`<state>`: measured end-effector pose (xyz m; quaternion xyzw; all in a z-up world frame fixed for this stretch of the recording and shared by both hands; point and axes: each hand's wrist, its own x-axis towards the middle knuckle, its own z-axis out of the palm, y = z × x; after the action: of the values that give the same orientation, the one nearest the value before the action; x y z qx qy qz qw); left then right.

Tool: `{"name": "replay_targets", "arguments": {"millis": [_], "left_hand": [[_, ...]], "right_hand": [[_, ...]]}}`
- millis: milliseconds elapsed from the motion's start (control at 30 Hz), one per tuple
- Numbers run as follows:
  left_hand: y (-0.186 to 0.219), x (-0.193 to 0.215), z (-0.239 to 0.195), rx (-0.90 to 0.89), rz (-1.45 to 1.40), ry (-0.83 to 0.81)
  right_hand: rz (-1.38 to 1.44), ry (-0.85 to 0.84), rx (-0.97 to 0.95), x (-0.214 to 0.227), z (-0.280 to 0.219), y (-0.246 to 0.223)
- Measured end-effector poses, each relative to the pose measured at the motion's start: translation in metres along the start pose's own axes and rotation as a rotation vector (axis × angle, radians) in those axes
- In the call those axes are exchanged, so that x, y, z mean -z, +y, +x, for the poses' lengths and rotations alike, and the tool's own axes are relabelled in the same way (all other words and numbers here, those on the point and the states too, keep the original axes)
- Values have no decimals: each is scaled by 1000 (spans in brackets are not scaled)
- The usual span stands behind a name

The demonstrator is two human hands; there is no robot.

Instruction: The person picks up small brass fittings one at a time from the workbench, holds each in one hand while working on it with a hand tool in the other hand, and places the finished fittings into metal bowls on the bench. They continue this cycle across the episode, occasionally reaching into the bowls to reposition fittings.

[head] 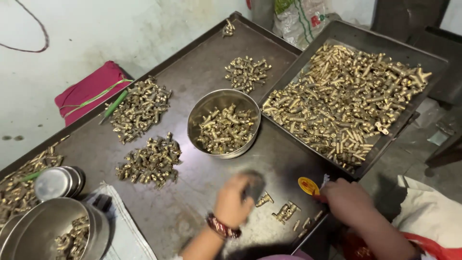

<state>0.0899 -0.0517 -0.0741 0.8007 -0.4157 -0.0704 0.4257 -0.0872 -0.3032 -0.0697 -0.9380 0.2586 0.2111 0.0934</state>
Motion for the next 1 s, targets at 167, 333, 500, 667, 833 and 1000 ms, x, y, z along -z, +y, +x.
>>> {"name": "replay_targets", "arguments": {"millis": [167,333,500,667,833,1000], "left_hand": [[36,-3,-59,211,-226,-162],[37,8,-83,258,-316,-164],[29,3,-105,419,-362,-118],[49,11,-108,424,-327,-126],[53,12,-110,349,-286,-148],[61,12,-107,369,-277,-113]], "right_hand": [[-305,37,193,-61,59,28],[-352,111,242,-54,66,20],[-371,254,188,-58,72,19],[-345,216,218,-78,91,36],[-195,68,205,-34,62,32],[118,381,266,4,36,60]]}}
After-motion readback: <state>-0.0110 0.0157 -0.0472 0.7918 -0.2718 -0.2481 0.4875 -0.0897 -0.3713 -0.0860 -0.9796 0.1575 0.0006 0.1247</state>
